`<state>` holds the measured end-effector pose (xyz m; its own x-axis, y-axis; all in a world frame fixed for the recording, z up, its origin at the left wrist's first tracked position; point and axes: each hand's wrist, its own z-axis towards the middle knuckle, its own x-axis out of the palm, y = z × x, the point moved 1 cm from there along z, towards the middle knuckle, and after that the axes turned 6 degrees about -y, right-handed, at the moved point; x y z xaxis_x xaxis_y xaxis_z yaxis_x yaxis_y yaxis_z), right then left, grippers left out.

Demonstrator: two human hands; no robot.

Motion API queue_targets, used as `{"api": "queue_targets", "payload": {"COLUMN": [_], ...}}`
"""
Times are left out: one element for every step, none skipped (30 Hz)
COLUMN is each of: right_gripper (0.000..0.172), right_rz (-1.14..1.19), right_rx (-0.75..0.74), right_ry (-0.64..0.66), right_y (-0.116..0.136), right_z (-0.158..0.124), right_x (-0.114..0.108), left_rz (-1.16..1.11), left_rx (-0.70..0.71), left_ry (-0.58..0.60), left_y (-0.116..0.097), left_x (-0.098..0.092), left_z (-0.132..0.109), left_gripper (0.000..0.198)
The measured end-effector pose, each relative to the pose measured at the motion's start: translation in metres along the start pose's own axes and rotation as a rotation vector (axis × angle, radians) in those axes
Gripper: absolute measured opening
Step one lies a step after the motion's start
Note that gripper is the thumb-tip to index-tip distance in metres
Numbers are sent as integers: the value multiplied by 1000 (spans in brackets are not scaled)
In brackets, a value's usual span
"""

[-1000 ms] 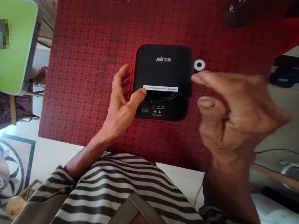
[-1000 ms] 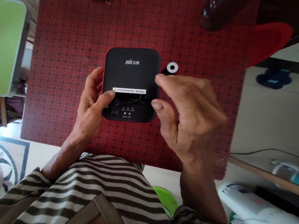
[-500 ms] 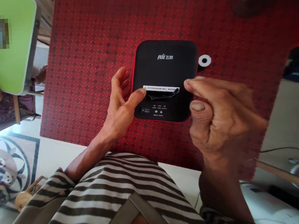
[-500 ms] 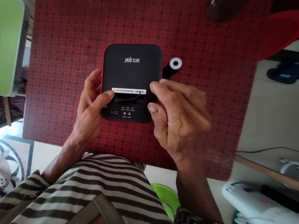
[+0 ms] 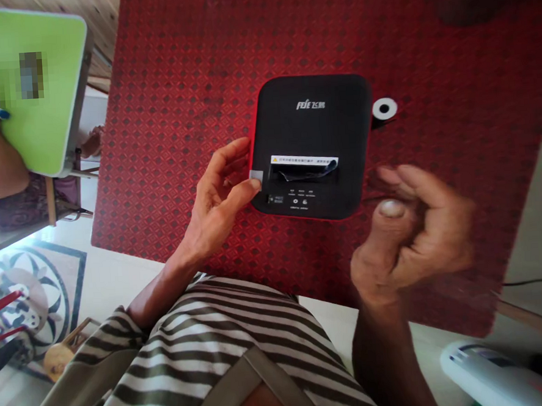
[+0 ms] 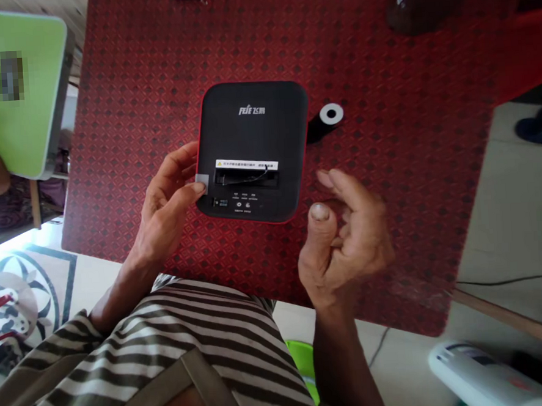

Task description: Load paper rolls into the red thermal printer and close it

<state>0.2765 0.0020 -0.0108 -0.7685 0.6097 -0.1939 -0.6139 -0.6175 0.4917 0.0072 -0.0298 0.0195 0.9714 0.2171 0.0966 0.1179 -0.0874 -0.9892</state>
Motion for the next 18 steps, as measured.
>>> {"api": "queue_targets", "payload": {"right_gripper": [52, 52, 51, 49, 48, 47, 46, 46, 47, 47, 46, 44, 41, 38, 36, 36, 37, 39], "right_rz": [1, -4, -12, -13, -11, -6, 0, 4, 4, -1, -12, -32, -57, -83, -102, -114, -116, -114], "right_rx": [80, 155, 208, 237, 244, 240, 228, 215, 205, 201, 202, 209, 217, 231, 254, 276, 297, 314], "right_ry": [90, 185, 253, 296, 326, 348, 368, 390, 412, 429, 435, 422, 378, 314, 245, 177, 125, 93], "right_y": [9, 20, 33, 46, 58, 68, 75, 79, 79, 78, 74, 69, 64, 60, 56, 53, 52, 52], "right_z": [-1, 0, 2, 7, 11, 16, 20, 22, 23, 22, 20, 16, 11, 6, 0, -5, -9, -12], "right_x": [0, 0, 1, 2, 4, 6, 7, 8, 7, 5, 2, -2, -7, -11, -15, -18, -20, -21], "left_rz": [-8, -16, -20, -18, -11, -1, 5, 7, 5, 1, -3, -6, -7, -7, -9, -14, -20, -26], "left_rx": [0, -7, -16, -25, -30, -28, -24, -21, -15, -11, -11, -14, -20, -28, -37, -47, -55, -58], "left_ry": [2, 4, 5, 7, 10, 11, 3, -12, -26, -36, -44, -50, -51, -50, -53, -57, -60, -65], "left_y": [-2, -4, -7, -9, -10, -11, -11, -10, -8, -5, -2, 1, 3, 5, 5, 5, 4, 3], "left_x": [-1, -2, -2, -2, -2, -2, -1, -1, 0, 1, 2, 3, 4, 5, 6, 7, 8, 9], "left_z": [-1, -2, -2, -3, -3, -3, -3, -3, -2, -1, -1, 0, 0, 0, 0, 0, 0, -1], "left_gripper": [55, 54, 52, 51, 51, 51, 50, 49, 48, 48, 48, 49, 50, 51, 52, 52, 53, 53]}}
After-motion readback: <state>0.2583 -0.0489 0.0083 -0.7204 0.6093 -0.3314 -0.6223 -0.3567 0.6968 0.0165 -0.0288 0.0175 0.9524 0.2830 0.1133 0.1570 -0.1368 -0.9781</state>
